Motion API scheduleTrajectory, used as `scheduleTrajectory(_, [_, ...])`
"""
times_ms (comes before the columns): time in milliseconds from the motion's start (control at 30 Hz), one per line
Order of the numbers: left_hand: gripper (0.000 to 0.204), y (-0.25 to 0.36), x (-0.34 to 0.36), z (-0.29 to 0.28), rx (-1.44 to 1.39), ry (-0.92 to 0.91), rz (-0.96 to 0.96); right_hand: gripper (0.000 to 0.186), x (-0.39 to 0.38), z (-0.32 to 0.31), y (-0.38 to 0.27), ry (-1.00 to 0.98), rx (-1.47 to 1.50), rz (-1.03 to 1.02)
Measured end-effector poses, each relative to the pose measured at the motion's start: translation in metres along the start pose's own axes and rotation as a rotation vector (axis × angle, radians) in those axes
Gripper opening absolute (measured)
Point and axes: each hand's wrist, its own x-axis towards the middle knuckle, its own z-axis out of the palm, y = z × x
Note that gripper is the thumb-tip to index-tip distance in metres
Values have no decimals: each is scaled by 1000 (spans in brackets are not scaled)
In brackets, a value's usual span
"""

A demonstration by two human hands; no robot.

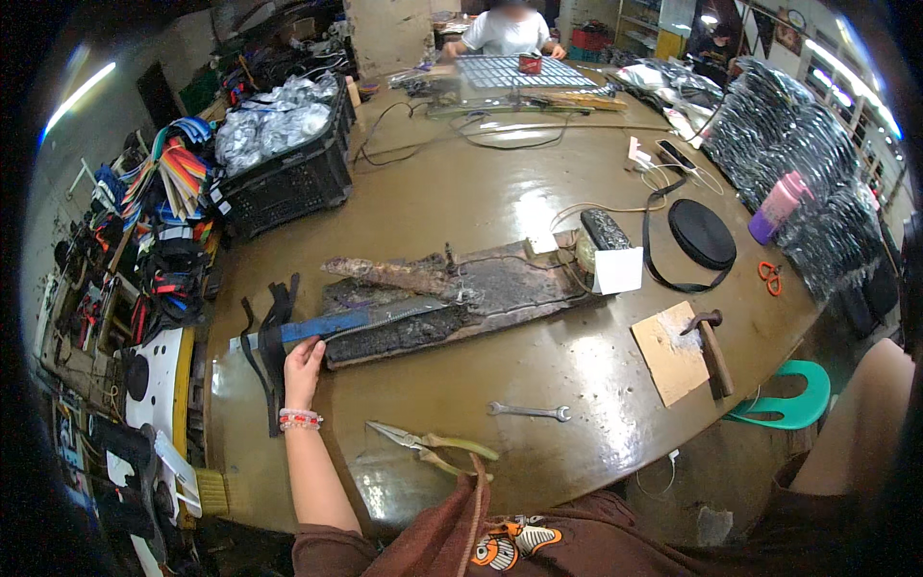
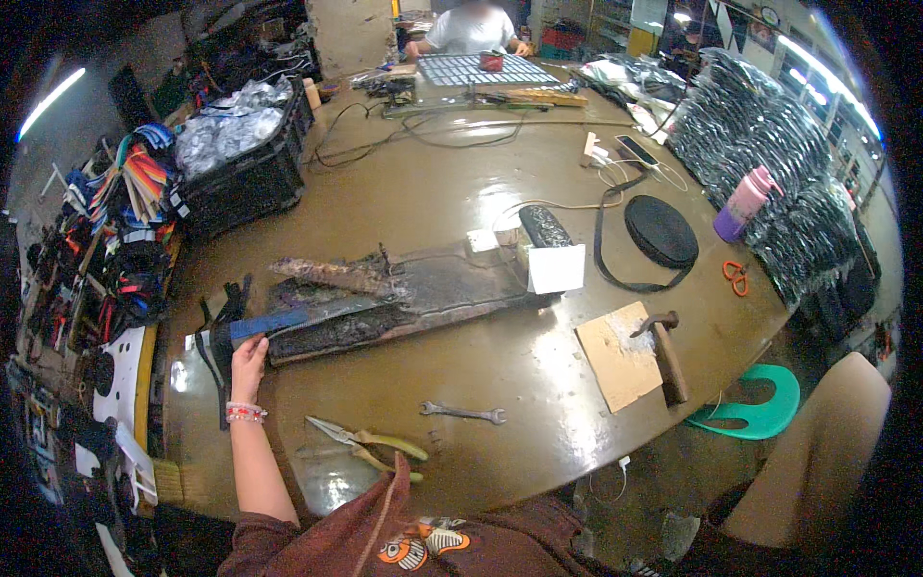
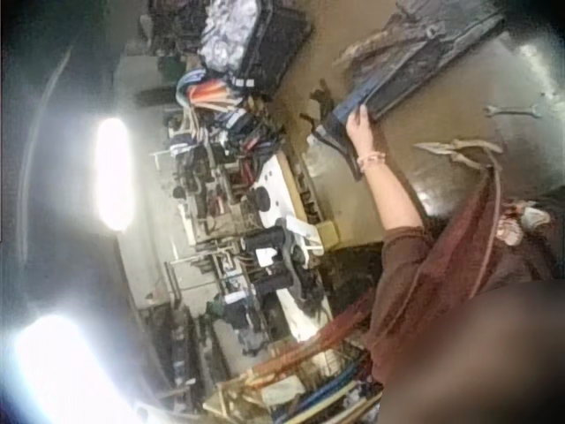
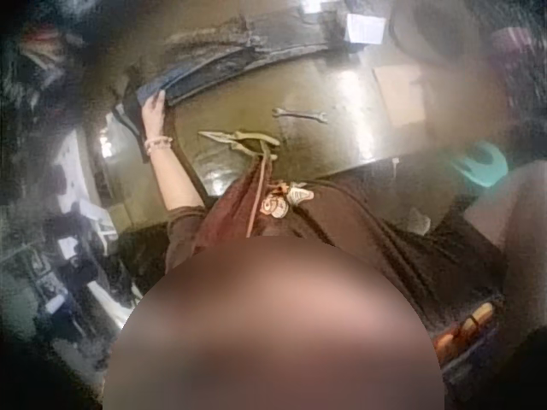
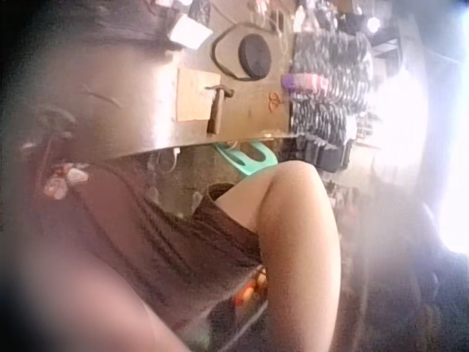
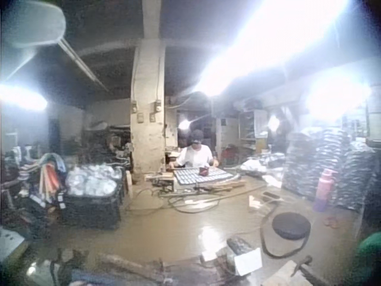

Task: The person works on a zipper attached to a dark fabric strip, using pliers and a wrench to adjust the zipper slider and teeth. They repeatedly reposition the fabric and tools, occasionally touching their face.

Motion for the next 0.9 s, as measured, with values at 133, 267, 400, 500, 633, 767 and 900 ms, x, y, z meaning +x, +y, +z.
scheduleTrajectory(133, [43,3,-2,1,25,2,45,24,1,-3,-2,15,-7,-9])
scheduleTrajectory(267, [43,5,-2,1,37,-8,-60,25,2,-4,-5,21,-2,-13])
scheduleTrajectory(400, [42,-1,-9,0,28,-36,90,25,4,-7,-8,39,0,9])
scheduleTrajectory(500, [42,-1,-5,0,-7,-32,55,26,3,-10,-10,50,-4,6])
scheduleTrajectory(633, [40,0,-1,-1,58,-14,93,26,-1,-13,-10,46,-17,13])
scheduleTrajectory(767, [40,-3,2,-1,1,-31,60,27,-2,-16,-13,53,-26,11])
scheduleTrajectory(900, [40,-9,3,-1,-18,-34,116,28,1,-20,-13,69,-26,4])
